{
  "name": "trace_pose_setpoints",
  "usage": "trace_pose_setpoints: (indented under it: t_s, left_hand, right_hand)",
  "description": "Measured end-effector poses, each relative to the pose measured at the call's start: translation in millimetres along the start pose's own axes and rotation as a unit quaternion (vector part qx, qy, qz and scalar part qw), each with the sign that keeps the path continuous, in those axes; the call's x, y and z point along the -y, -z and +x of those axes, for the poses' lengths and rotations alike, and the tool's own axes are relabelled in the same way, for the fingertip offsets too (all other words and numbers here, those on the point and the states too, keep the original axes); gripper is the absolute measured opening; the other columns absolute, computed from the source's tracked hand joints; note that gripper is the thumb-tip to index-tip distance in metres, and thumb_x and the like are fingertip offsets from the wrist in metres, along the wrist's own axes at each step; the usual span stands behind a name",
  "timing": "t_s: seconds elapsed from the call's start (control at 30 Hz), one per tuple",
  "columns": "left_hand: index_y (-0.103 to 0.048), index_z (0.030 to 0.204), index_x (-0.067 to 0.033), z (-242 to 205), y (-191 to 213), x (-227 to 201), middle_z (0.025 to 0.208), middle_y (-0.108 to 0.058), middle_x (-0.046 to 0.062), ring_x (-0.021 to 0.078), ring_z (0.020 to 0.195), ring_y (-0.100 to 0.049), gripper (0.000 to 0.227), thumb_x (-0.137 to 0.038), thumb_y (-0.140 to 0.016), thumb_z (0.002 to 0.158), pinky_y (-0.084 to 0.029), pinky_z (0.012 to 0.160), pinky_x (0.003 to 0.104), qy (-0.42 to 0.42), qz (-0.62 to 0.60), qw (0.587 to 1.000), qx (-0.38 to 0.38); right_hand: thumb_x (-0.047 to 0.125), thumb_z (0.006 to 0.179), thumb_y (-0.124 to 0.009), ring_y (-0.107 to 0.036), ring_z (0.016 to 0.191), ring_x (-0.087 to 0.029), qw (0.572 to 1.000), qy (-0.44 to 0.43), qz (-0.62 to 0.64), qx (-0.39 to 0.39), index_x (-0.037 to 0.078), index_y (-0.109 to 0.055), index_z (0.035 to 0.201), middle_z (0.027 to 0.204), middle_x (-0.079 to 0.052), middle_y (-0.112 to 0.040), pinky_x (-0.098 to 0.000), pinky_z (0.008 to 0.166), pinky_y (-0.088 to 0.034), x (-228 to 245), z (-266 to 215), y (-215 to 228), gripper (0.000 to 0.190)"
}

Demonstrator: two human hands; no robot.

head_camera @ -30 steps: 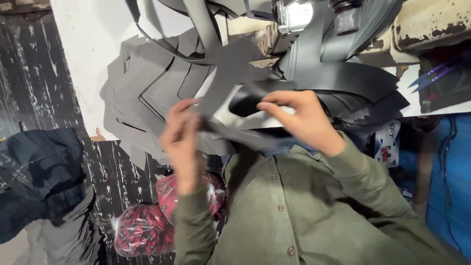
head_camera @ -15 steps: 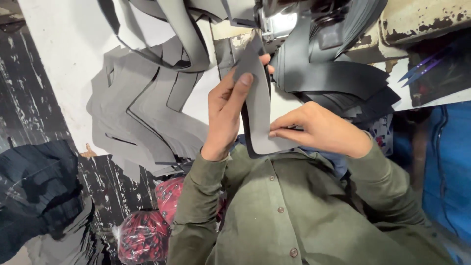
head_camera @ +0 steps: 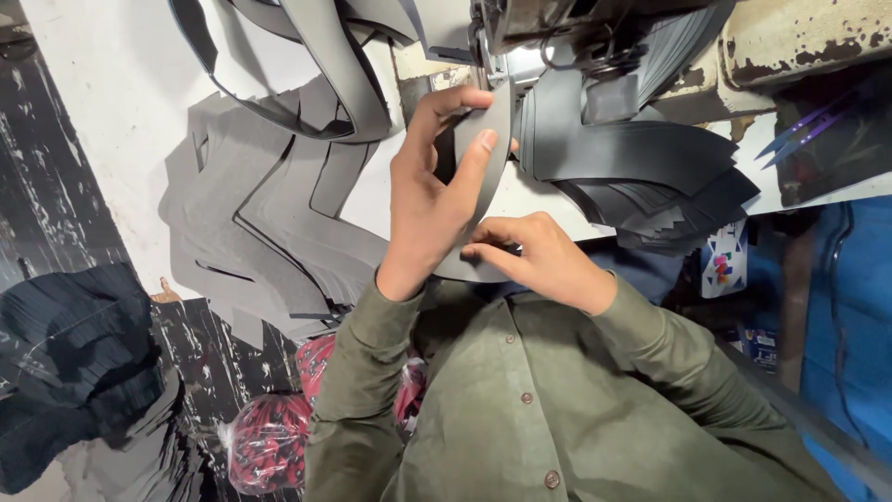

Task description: Assembling various shoe components using a sewing machine.

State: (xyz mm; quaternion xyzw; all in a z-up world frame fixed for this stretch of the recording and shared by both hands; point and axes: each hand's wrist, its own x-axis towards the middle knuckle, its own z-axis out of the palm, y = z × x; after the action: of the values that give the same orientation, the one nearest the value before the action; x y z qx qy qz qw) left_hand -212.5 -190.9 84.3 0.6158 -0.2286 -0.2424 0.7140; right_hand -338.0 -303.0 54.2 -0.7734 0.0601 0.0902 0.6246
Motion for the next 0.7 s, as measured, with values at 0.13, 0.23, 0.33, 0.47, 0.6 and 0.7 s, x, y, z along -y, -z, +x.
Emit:
trace_pose_setpoints:
  t_s: [0.13, 0.23, 0.33, 0.47, 0.6, 0.7]
  left_hand:
    - [-0.055, 0.133, 0.0011, 8.7, 3.6, -0.2, 0.124, -0.064, 0.006, 0.0139, 0.107, -0.071, 0.027, 0.000, -0.060, 0.106, -0.055, 0.095, 0.028, 0.026, -0.006, 1.000, 0.007]
    - [-0.056, 0.133, 0.0011, 11.9, 4.3, 4.1, 0.127, -0.063, 0.008, 0.0129, 0.103, -0.071, 0.025, 0.000, -0.061, 0.109, -0.055, 0.098, 0.029, 0.013, -0.011, 1.000, 0.004]
    - [-0.054, 0.135, 0.0005, 16.5, 4.1, 5.9, 0.125, -0.065, 0.008, 0.0139, 0.109, -0.071, 0.027, -0.001, -0.060, 0.109, -0.055, 0.098, 0.028, 0.010, -0.019, 1.000, -0.004]
    - [-0.053, 0.134, 0.0003, 22.3, 5.2, 15.3, 0.119, -0.063, 0.008, 0.0123, 0.101, -0.070, 0.026, -0.002, -0.061, 0.110, -0.055, 0.092, 0.027, 0.002, -0.023, 1.000, -0.022]
    - [-0.052, 0.134, 0.0010, 20.9, 6.7, 9.0, 0.127, -0.056, 0.007, 0.0110, 0.114, -0.056, 0.032, -0.002, -0.070, 0.108, -0.047, 0.103, 0.025, -0.039, 0.078, 0.996, -0.018]
    - [-0.052, 0.142, -0.0005, 12.5, 6.4, 14.8, 0.135, -0.056, 0.006, 0.0117, 0.128, -0.055, 0.039, -0.002, -0.066, 0.106, -0.042, 0.114, 0.025, -0.047, 0.073, 0.996, -0.013]
  right_hand:
    - [0.013, 0.094, -0.068, -0.070, 0.065, -0.015, 1.000, 0.003, 0.001, -0.016, 0.001, -0.074, 0.101, 0.080, -0.011, -0.075, -0.0294, 0.063, -0.052, 1.6, -0.5, -4.1, 0.015]
    - [0.013, 0.095, -0.067, -0.059, 0.056, -0.015, 0.999, -0.026, 0.002, -0.024, 0.001, -0.074, 0.100, 0.073, -0.010, -0.072, -0.0295, 0.055, -0.047, 4.4, -0.4, -3.7, 0.015]
    - [0.012, 0.096, -0.066, -0.055, 0.055, -0.013, 1.000, -0.012, 0.009, -0.026, 0.000, -0.073, 0.100, 0.072, -0.009, -0.070, -0.0290, 0.053, -0.044, 7.4, -0.1, -0.8, 0.014]
    - [0.012, 0.098, -0.067, -0.061, 0.060, -0.012, 0.998, 0.032, 0.009, -0.056, -0.001, -0.071, 0.101, 0.078, -0.008, -0.071, -0.0284, 0.057, -0.047, 11.2, -1.8, 2.9, 0.014]
    - [0.010, 0.100, -0.065, -0.067, 0.066, -0.014, 0.993, 0.081, 0.003, -0.080, -0.001, -0.069, 0.103, 0.085, -0.009, -0.072, -0.0297, 0.062, -0.053, 21.7, -1.3, 12.9, 0.012]
    - [0.010, 0.096, -0.069, -0.058, 0.054, -0.023, 0.996, -0.005, -0.066, -0.054, 0.000, -0.072, 0.099, 0.071, -0.013, -0.066, -0.0358, 0.054, -0.045, 26.4, -1.7, 18.8, 0.012]
